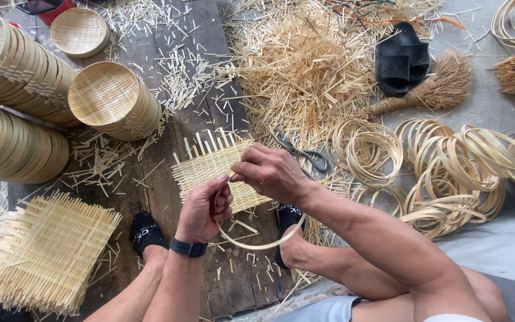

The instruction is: The person sits on the floor assembling woven bamboo trays. They press a woven bamboo mat onto a round wooden form, bend a thin bamboo strip into a ring, fit the ring around the mat's edge, trim excess strips with scissors, and set the finished tray onto a stack of completed trays.

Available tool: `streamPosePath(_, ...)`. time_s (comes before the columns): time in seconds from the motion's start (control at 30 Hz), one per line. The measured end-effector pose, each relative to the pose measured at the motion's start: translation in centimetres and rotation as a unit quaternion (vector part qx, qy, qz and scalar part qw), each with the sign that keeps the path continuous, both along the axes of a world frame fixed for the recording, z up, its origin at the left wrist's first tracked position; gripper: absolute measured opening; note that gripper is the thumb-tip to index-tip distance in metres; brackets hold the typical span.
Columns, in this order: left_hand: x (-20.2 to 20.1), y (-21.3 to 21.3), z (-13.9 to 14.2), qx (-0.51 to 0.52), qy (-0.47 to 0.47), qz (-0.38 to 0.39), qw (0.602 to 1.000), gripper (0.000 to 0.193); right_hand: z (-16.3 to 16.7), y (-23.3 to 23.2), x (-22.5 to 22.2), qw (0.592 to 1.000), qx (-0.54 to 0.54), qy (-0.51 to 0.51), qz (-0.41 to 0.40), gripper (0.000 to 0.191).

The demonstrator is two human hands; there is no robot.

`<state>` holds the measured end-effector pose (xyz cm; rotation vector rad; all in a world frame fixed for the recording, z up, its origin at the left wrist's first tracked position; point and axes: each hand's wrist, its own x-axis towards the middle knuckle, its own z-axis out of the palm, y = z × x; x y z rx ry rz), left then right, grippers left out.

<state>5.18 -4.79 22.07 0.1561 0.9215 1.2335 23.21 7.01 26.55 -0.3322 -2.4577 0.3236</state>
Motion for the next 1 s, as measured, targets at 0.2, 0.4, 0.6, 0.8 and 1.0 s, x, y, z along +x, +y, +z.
streamPosePath(0.2, 0.5, 2.0, 1.2, -0.093, 0.115, -0.084, 0.985, 0.052, -1.1, -1.1, -0.7, 0.998, 0.024, 0.002, 0.057, 0.016)
streamPosePath(0.4, 1.8, 1.5, 0.1, -0.103, 0.114, -0.039, 0.987, 0.064, -2.7, -2.5, -1.6, 1.000, 0.010, -0.026, -0.004, 0.015)
streamPosePath(0.6, 2.2, 1.2, -1.6, -0.103, 0.057, -0.009, 0.993, 0.063, -3.4, -2.0, -2.1, 0.996, -0.072, -0.058, -0.011, 0.016)
streamPosePath(0.8, -1.5, 1.2, -1.1, 0.019, 0.037, 0.172, 0.984, 0.045, -3.2, 2.3, -0.7, 0.849, -0.486, 0.009, -0.205, 0.031)
streamPosePath(1.0, -5.1, 0.7, -1.3, 0.105, -0.014, 0.186, 0.977, 0.026, -6.5, 2.7, 2.3, 0.527, -0.809, 0.260, 0.015, 0.040)
